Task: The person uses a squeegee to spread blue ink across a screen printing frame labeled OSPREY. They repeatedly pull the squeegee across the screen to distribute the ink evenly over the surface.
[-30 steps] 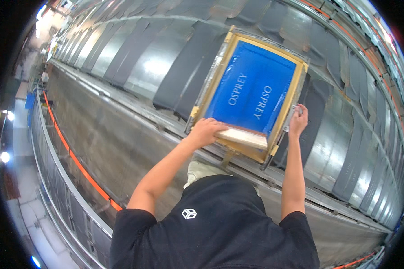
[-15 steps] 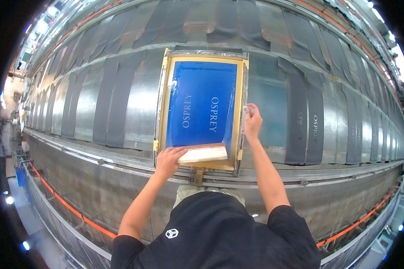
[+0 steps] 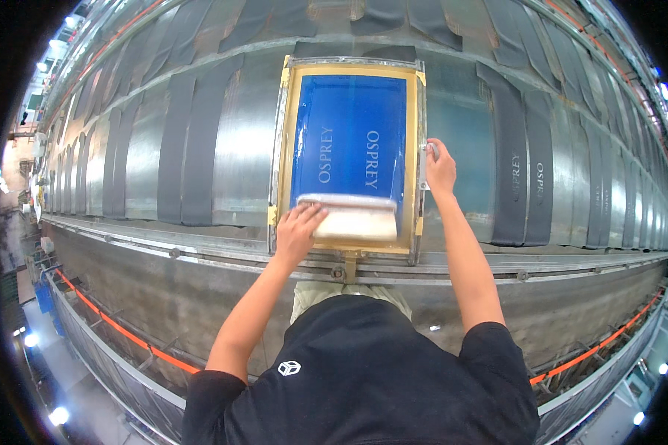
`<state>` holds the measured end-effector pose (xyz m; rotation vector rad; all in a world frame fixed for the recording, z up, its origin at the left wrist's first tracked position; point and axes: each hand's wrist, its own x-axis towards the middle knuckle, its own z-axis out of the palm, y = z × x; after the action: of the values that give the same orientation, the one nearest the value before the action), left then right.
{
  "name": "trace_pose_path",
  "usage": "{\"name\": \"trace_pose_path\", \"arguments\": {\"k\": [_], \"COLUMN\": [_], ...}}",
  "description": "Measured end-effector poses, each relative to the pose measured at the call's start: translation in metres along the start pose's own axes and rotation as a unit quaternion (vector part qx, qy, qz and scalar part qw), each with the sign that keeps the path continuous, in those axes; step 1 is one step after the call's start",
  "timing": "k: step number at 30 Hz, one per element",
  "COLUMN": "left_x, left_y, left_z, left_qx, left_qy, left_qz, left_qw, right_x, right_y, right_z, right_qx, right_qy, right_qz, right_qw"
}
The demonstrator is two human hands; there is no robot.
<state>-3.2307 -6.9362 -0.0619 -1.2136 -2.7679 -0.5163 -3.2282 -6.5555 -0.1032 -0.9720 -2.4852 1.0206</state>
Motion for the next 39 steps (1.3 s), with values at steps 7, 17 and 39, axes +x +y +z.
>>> {"name": "trace_pose_path", "arguments": {"k": [7,17,39], "left_x": [0.171,0.284,0.232], "left_y": [-0.085,-0.127,-0.125], "left_z": [0.011,0.017,0.006], "left_qx": [-0.042,-0.02,-0.064], "left_qy": [-0.025,-0.103,-0.06], "left_qz": [-0.028,-0.05,-0.07], "left_qw": [0.998,0.993,0.994], "right_x": [0.037,0.129,0.091], "right_y": [-0.065,-0.106,-0.09], "right_z": [-0.034,0.04,0.035], "right_qx": [-0.146,-0.14,-0.149], "right_qy": [-0.04,-0.213,-0.134], "right_qz": [-0.275,-0.199,-0.305], "right_qw": [0.95,0.946,0.931]}}
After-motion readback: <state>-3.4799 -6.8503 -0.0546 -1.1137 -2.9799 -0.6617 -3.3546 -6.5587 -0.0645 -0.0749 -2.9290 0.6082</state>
